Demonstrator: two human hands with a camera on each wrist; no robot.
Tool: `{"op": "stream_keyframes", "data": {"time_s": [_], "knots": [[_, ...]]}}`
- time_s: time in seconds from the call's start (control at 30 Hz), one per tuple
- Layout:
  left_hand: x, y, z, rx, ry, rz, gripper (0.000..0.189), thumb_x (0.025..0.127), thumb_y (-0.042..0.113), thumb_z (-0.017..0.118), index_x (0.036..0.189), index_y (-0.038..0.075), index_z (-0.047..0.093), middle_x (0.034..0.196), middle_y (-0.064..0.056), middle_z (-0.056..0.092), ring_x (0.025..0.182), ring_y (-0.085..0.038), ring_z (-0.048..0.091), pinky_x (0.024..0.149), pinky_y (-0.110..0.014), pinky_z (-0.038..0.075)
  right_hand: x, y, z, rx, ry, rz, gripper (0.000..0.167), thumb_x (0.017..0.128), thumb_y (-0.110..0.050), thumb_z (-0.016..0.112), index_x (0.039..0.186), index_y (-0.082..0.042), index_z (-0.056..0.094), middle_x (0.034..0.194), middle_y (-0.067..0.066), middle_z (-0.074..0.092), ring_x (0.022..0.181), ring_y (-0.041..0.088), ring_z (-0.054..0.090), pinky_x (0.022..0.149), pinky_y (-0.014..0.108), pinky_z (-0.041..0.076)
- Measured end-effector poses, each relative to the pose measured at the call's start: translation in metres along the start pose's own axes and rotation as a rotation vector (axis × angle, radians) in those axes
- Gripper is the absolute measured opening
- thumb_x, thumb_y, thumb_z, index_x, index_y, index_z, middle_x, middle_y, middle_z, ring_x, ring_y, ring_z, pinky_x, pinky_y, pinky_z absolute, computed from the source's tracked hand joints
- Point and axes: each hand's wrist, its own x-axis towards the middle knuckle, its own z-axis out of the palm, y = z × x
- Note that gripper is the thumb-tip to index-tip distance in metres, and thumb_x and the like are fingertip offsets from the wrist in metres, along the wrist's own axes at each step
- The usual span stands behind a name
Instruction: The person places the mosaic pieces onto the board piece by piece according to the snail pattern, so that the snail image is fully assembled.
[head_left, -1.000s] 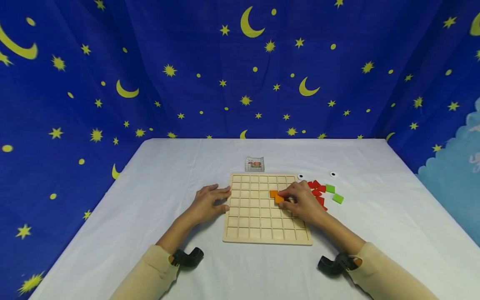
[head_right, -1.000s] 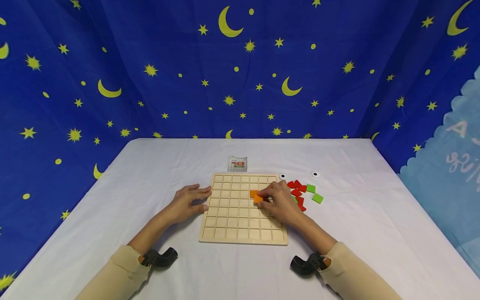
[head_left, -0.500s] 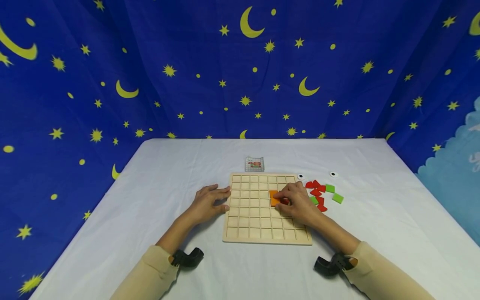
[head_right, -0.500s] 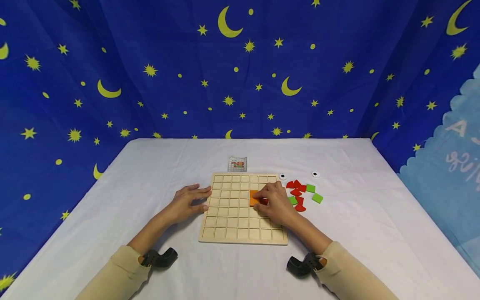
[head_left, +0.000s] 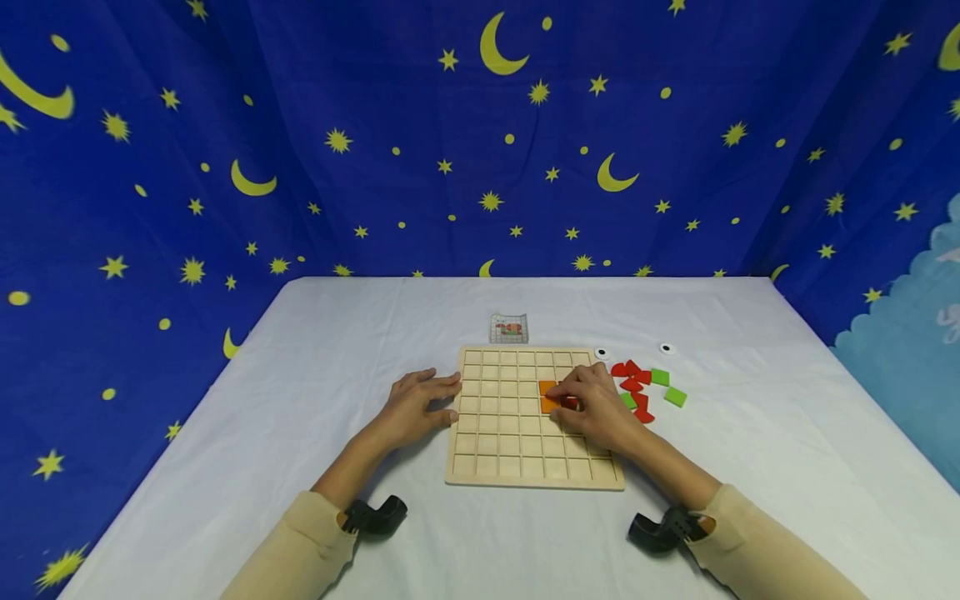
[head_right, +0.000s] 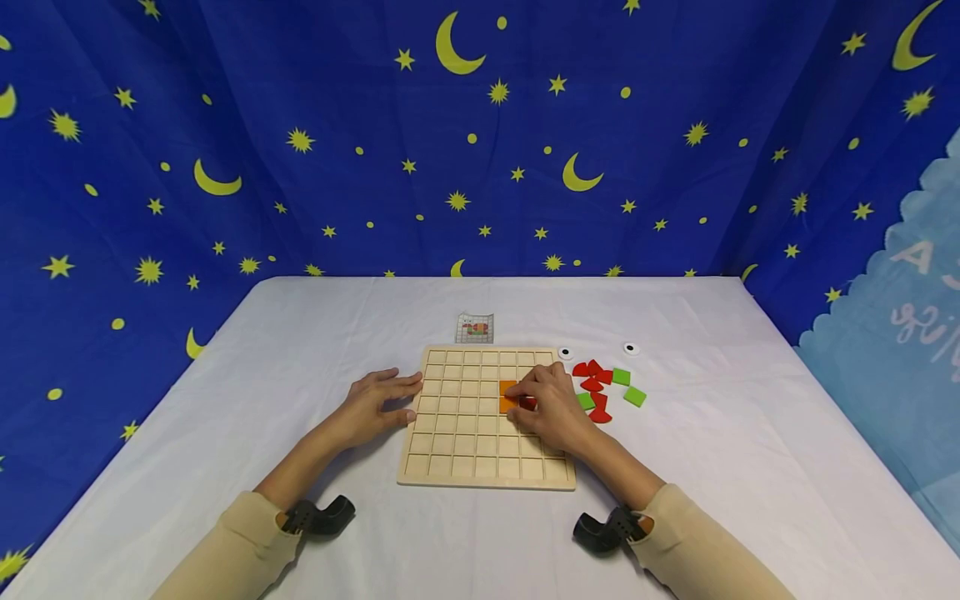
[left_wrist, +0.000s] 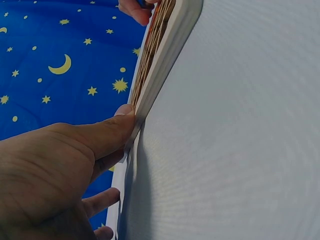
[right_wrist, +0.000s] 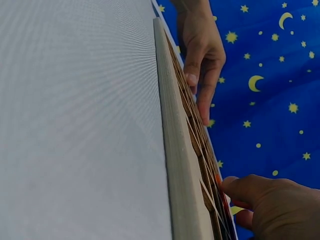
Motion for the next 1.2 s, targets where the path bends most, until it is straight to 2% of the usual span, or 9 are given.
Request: {"op": "stream_keyframes", "data": {"time_s": [0.27,0.37,0.73,0.9,1.03,1.2], "knots": [[0.0,0.0,0.0,0.0,0.005,0.003,0.052,0.084,0.027,0.068,0.132,0.01,0.055,0.144,-0.004,0.048,0.14,-0.038,0.03,0.112,-0.059,0.015,-0.002,0.005,-0.005,0.009,0.052,-0.025,0.024,0.078,-0.021,0.076,0.101,-0.016,0.074,0.095,-0.002,0.059,0.094,0.015,0.037,0.075,0.03,0.03],[0.0,0.0,0.0,0.002,0.004,0.002,0.052,0.084,0.027,0.068,0.132,0.009,0.055,0.144,-0.004,0.048,0.14,-0.038,0.03,0.112,-0.059,0.016,-0.004,0.011,-0.01,0.013,0.069,-0.007,0.024,0.079,-0.02,0.076,0.102,-0.017,0.074,0.095,-0.002,0.06,0.094,0.015,0.037,0.076,0.031,0.03],[0.001,0.0,0.0,0.004,0.004,0.013,0.052,0.084,0.026,0.068,0.131,0.009,0.056,0.144,-0.004,0.048,0.139,-0.038,0.031,0.111,-0.059,0.017,-0.012,0.055,-0.035,-0.056,0.184,0.084,0.025,0.079,-0.014,0.075,0.103,-0.007,0.072,0.095,0.009,0.06,0.092,0.023,0.037,0.075,0.033,0.027],[0.001,-0.001,0.001,-0.001,0.007,0.009,0.051,0.084,0.026,0.069,0.131,0.009,0.056,0.144,-0.004,0.048,0.139,-0.038,0.03,0.112,-0.059,0.016,-0.016,0.073,-0.046,-0.088,0.176,0.178,0.023,0.081,-0.016,0.073,0.102,-0.006,0.072,0.095,0.011,0.057,0.094,0.027,0.036,0.073,0.034,0.026],[0.001,-0.001,0.001,-0.004,0.004,0.005,0.051,0.085,0.025,0.069,0.131,0.009,0.056,0.144,-0.004,0.048,0.139,-0.038,0.031,0.112,-0.059,0.016,-0.02,0.084,-0.053,-0.12,0.159,0.268,0.028,0.082,-0.018,0.072,0.107,-0.004,0.07,0.102,0.017,0.054,0.1,0.033,0.035,0.074,0.038,0.027],[0.001,0.0,0.001,0.005,-0.001,0.002,0.051,0.085,0.025,0.068,0.131,0.009,0.055,0.144,-0.003,0.048,0.14,-0.038,0.03,0.112,-0.059,0.015,-0.026,0.094,-0.059,-0.151,0.14,0.313,0.032,0.082,-0.018,0.07,0.111,-0.003,0.067,0.108,0.02,0.051,0.104,0.036,0.034,0.079,0.045,0.028]]}}
